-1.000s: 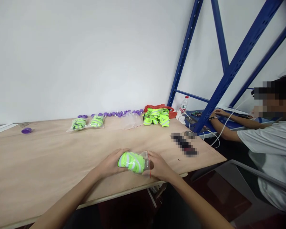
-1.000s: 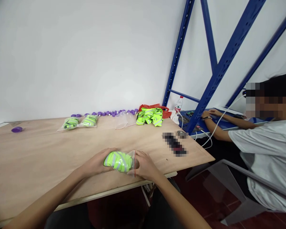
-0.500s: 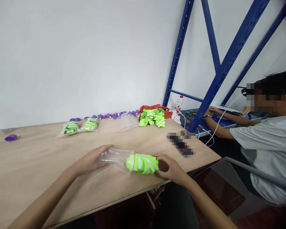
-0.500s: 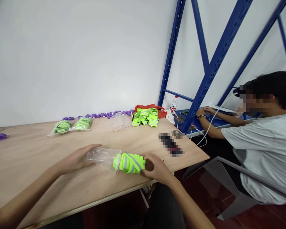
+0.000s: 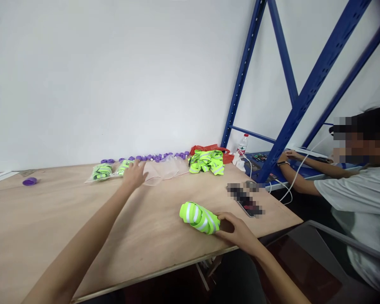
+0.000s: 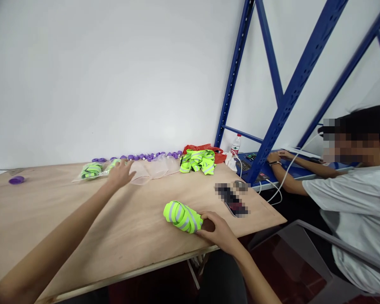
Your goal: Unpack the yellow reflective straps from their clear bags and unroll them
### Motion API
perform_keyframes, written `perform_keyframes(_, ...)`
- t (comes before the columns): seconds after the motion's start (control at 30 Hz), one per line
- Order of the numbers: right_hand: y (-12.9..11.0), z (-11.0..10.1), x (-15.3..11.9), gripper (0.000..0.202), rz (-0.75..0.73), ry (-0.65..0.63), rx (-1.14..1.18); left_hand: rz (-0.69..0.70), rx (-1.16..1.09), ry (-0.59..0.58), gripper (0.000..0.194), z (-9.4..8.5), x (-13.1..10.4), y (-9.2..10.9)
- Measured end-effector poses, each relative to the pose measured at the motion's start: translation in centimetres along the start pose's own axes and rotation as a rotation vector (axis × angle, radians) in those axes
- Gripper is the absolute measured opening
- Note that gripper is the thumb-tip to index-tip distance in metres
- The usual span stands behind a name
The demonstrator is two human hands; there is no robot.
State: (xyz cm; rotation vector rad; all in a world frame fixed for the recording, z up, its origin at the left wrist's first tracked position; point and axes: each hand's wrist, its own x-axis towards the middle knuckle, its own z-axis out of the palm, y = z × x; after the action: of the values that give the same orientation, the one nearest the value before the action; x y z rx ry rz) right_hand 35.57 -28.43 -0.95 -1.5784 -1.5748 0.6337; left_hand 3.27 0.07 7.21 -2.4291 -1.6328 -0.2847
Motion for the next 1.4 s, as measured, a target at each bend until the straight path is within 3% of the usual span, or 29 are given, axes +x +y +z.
perform_keyframes(0.1, 0.2, 0.1, 0.1, 0.027, 0.015, 0.009, 0.009, 0.026, -0.054, -0.091, 0.046, 2.9, -1.9, 2.5)
perform_keyframes(0.17, 0.1, 0.2, 0.0, 0.031, 0.015, 0.017, 0.013, 0.025, -0.102, -0.153, 0.033, 3.9, -1.9, 3.0)
perform_keyframes(0.23, -0.2, 0.3, 0.0, 0.033, 0.011, 0.022, 0.019, 0.003, -0.166, -0.194, 0.028, 4.1, -1.0, 2.8)
perform_keyframes(0.33, -0.8, 0.2, -0.3, 0.032, 0.025, 0.026, 0.036, -0.022, -0.301, -0.196, 0.035, 3.0, 0.3, 2.6)
perform_keyframes(0.4, -1.0, 0.3, -0.4, 0.029, 0.051, 0.029, 0.081, -0.002, -0.422, -0.177, 0.036, 2.0, -0.1, 3.4)
perform_keyframes(0.5, -1.2, 0.9, -0.4, 0.028, 0.073, 0.026, 0.236, 0.101, -0.645, -0.211, 0.040, 1.1, -3.5, 6.3)
perform_keyframes(0.63, -1.8, 2.5, -0.1, 0.024, -0.003, 0.064, 0.286, 0.201, -0.932, -0.413, 0.057, 1.1, -9.6, 11.0)
perform_keyframes(0.73, -3.1, 3.6, 0.0, 0.014, -0.216, 0.110, 0.131, 0.104, -1.328, -0.532, 0.073, 1.4, -11.9, 13.1)
perform_keyframes(0.8, -4.0, 4.1, 0.0, 0.011, -0.329, 0.113, 0.056, 0.022, -1.634, -0.528, 0.081, 1.5, -12.3, 13.5)
perform_keyframes(0.87, -4.7, 4.6, 0.1, 0.011, -0.345, 0.134, 0.074, -0.005, -1.838, -0.463, 0.082, 1.5, -12.1, 13.3)
perform_keyframes(0.93, -5.3, 5.1, 0.4, 0.008, -0.264, 0.183, 0.212, 0.005, -1.970, -0.391, 0.086, 1.6, -11.9, 13.0)
perform_keyframes(1.03, -5.9, 6.2, 1.6, 0.027, -0.102, 0.248, 0.417, 0.053, -1.999, -0.289, 0.093, 1.7, -11.8, 12.6)
perform_keyframes(1.13, -6.5, 7.1, 3.1, 0.039, -0.072, 0.275, 0.456, 0.118, -1.845, -0.191, 0.082, 1.3, -12.0, 12.2)
perform_keyframes(1.23, -6.7, 6.9, 4.2, 0.030, -0.075, 0.268, 0.504, 0.157, -1.513, -0.037, 0.062, 0.1, -11.9, 10.8)
perform_keyframes(1.33, -6.2, 5.5, 4.7, 0.017, -0.064, 0.235, 0.546, 0.132, -1.259, 0.055, 0.043, -1.4, -11.3, 7.6)
perform_keyframes(1.4, -5.7, 4.2, 5.2, 0.011, -0.051, 0.220, 0.584, 0.113, -1.226, 0.013, 0.037, -2.2, -10.6, 4.9)
